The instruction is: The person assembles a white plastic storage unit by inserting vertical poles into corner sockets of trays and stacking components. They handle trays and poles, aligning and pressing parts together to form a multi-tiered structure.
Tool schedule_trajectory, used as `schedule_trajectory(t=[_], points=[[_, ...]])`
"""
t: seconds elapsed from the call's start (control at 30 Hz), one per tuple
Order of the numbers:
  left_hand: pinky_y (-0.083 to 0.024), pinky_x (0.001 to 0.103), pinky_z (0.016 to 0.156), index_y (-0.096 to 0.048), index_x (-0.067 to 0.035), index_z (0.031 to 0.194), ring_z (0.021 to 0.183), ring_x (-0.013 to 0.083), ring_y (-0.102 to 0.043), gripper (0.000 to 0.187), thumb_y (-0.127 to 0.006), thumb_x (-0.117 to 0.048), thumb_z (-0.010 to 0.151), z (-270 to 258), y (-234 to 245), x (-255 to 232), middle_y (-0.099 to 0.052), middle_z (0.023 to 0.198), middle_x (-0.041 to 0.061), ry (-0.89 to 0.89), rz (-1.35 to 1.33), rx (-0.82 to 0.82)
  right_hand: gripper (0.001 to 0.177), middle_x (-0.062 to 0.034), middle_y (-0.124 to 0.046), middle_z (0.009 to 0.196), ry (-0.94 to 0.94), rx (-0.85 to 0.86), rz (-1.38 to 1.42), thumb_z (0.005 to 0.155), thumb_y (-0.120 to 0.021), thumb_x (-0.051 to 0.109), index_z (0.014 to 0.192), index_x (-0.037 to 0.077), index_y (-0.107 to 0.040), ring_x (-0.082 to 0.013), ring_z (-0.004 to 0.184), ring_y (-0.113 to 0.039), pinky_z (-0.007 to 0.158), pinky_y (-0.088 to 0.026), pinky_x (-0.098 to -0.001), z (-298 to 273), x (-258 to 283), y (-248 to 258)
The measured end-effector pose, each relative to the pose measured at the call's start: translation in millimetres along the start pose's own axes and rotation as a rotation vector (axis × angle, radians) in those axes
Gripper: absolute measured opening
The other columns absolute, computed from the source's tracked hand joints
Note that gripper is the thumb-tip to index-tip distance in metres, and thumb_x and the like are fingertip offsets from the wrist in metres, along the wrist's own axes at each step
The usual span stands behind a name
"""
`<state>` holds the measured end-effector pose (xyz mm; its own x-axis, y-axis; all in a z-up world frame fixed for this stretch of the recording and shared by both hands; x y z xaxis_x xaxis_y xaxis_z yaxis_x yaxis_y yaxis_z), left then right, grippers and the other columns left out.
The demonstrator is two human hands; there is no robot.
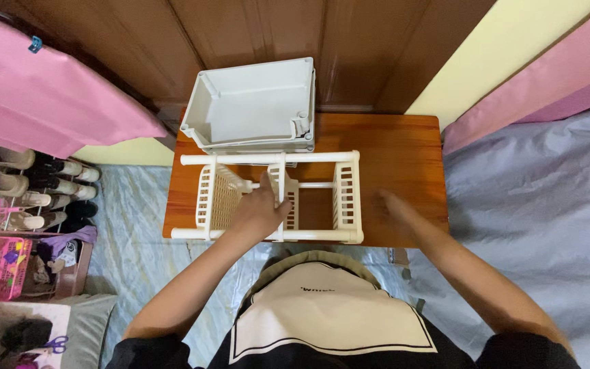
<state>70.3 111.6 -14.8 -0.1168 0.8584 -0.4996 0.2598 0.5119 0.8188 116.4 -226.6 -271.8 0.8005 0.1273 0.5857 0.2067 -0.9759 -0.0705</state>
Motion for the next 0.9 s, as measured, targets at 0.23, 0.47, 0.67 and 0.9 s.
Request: schedule_trajectory(t=[0.23, 0.47, 0.67, 0.9], points=[[-0.057, 0.049, 0.077, -0.028, 0.018, 0.148, 0.084, 0.0435, -0.071, 0.088, -0.063, -0.038, 0.090, -28, 40, -4, -0.069, 0.088, 0.032, 0.012, -0.031, -0.058, 0.052, -0.0065, -0.066, 0.128, -0.073, 0.114, -0.155, 0.104, -0.045, 0.049, 0.135, 0.010, -0.060, -0.0214, 0.121, -0.058, 0.107, -0.042, -0.0391, -13, -16, -17], [-0.057, 0.043, 0.077, -0.032, 0.000, 0.153, 0.085, 0.0355, -0.075, 0.075, -0.061, -0.029, 0.090, -49, 66, 26, -0.073, 0.096, 0.023, 0.065, -0.326, -0.060, 0.040, -0.0069, -0.073, 0.112, 0.221, 0.139, -0.184, 0.099, -0.059, 0.034, 0.131, 0.011, -0.058, -0.0181, 0.095, -0.069, 0.088, -0.055, -0.0415, -101, 74, -21], [-0.052, 0.039, 0.093, -0.038, -0.003, 0.155, 0.114, 0.0235, -0.066, 0.057, -0.053, -0.015, 0.102, -43, 62, 41, -0.066, 0.133, 0.019, -0.221, -0.550, -0.073, 0.039, -0.0076, -0.073, 0.113, 0.431, 0.083, -0.280, 0.098, -0.060, 0.027, 0.130, 0.005, -0.057, -0.0163, 0.095, -0.069, 0.082, -0.057, -0.0345, -165, 129, -20], [-0.053, 0.037, 0.077, -0.040, -0.012, 0.155, 0.103, 0.0192, -0.059, 0.055, -0.048, -0.027, 0.103, -2, -24, 107, -0.060, 0.131, 0.013, 0.094, -0.765, 0.176, 0.035, -0.0154, -0.074, 0.109, 0.571, -0.076, -0.553, 0.102, -0.057, 0.024, 0.124, -0.003, -0.053, -0.0178, 0.095, -0.070, 0.079, -0.055, -0.0329, -204, 170, -20]])
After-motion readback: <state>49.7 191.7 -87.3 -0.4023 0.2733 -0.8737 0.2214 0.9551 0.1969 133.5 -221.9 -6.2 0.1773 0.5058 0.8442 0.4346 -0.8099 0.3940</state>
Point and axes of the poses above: each hand's wrist, its own z-axis towards the middle knuckle, its own y-axis out of the back of the hand, x = y × z, the point moved 10 cm from there along z, towards the middle knuckle
